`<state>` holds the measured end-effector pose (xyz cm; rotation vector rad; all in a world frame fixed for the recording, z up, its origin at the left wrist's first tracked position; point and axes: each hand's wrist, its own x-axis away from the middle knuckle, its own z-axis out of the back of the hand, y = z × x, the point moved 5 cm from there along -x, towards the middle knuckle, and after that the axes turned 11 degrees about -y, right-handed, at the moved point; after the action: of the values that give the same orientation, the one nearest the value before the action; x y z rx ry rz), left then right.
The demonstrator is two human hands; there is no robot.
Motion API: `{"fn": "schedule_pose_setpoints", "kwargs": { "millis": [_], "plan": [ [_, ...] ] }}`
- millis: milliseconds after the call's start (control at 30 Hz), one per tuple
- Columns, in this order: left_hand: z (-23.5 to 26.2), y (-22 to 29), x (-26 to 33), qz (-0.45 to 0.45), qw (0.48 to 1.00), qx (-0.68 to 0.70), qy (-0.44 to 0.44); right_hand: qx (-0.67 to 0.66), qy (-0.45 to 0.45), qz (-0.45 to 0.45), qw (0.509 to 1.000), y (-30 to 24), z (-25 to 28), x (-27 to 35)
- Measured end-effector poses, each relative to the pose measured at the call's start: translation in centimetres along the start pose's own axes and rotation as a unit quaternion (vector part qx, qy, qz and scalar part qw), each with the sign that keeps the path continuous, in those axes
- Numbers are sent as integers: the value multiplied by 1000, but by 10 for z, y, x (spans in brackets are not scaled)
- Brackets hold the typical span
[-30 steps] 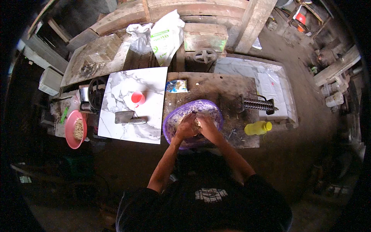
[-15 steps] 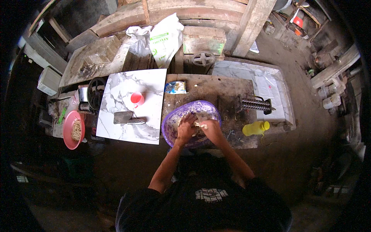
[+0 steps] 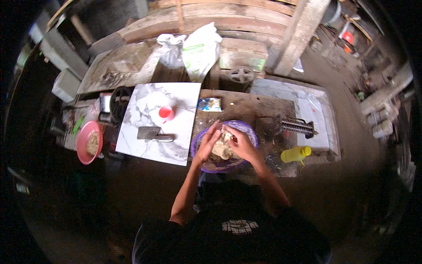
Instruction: The person kneads dough in a purple bowl by hand, then takes a portion of dough and flattens it on a marble-patterned surface using a small cylindrical tool.
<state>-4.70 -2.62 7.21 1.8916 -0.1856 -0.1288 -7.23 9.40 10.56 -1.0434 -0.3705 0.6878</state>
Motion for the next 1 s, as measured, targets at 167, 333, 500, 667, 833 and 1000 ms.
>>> {"fn": "schedule_pose_setpoints", "kwargs": {
  "millis": [167,333,500,667,833,1000],
  "plan": [
    [-19,18,16,-71,985,-106,114,53,73,22,996,-21,-19,-13],
    [13,17,47,-73,953,-46,292,173,51,53,982,-50,-48,-30],
    [55,7,87,-142,896,139,398,103,-15,157,982,-66,-67,-41],
    [67,11,104,-156,862,206,436,8,-78,182,980,-59,-99,-59],
    [79,40,101,-131,891,27,433,-72,-116,163,977,-80,-141,-96],
    [106,65,92,-226,908,177,304,-108,-167,213,957,-91,-182,-121]
  ]
}}
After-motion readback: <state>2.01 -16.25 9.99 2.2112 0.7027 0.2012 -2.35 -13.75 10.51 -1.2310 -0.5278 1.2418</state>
